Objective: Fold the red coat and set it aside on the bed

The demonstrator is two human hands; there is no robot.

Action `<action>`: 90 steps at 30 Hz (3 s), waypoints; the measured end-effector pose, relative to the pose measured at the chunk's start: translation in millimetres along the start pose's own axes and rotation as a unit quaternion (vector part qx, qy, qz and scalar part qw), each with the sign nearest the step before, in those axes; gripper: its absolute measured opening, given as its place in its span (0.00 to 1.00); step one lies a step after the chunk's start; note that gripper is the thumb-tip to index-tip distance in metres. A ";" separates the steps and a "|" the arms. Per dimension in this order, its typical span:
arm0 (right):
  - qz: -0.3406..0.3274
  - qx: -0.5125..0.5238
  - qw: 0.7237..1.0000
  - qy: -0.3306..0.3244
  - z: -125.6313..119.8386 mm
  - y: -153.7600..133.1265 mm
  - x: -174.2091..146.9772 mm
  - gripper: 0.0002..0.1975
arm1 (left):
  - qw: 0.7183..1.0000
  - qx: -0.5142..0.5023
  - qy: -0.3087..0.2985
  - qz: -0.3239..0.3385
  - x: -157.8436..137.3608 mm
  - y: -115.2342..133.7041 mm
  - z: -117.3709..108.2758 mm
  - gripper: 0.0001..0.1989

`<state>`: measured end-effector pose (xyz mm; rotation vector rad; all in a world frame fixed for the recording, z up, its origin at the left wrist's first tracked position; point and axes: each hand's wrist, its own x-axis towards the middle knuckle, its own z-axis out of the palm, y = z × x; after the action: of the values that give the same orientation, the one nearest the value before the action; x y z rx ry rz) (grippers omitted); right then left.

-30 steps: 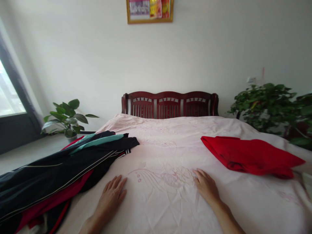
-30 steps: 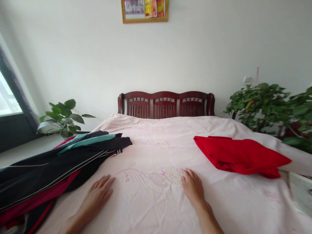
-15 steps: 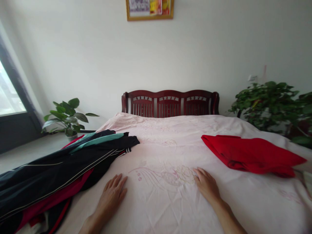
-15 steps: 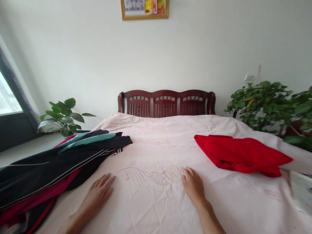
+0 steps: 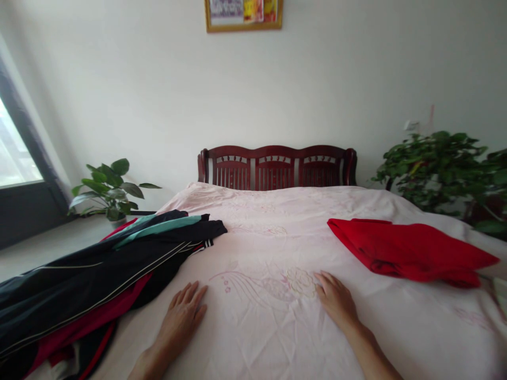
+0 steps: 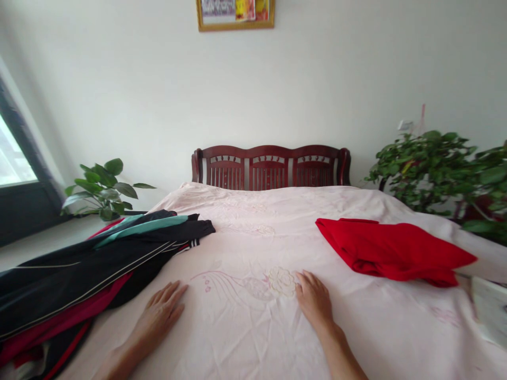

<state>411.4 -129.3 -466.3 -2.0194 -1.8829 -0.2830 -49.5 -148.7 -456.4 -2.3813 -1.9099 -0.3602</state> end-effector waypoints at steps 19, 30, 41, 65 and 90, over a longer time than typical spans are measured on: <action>0.003 0.003 1.000 0.001 -1.6 -1.4 -0.5 0.22 | 1.000 0.004 0.004 0.005 -0.2 -3.2 3.6 0.24; -0.003 0.004 1.000 -0.004 -1.8 -0.5 -0.1 0.23 | 1.000 0.007 -0.001 0.008 -0.5 -2.5 1.5 0.24; -0.009 0.005 1.000 0.008 0.2 0.4 0.0 0.22 | 1.000 0.012 -0.001 0.008 -0.6 -0.9 0.1 0.24; 0.000 -0.003 1.000 -0.022 -3.8 -1.6 0.2 0.23 | 1.000 0.013 0.008 0.013 0.5 -5.0 6.5 0.24; 0.000 0.003 1.000 -0.004 -2.1 -1.0 0.2 0.22 | 1.000 0.010 0.006 0.009 0.9 -2.7 4.1 0.24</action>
<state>410.6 -129.9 -464.2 -2.0199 -1.8859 -0.2689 -51.4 -146.4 -460.4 -2.3784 -1.8767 -0.3516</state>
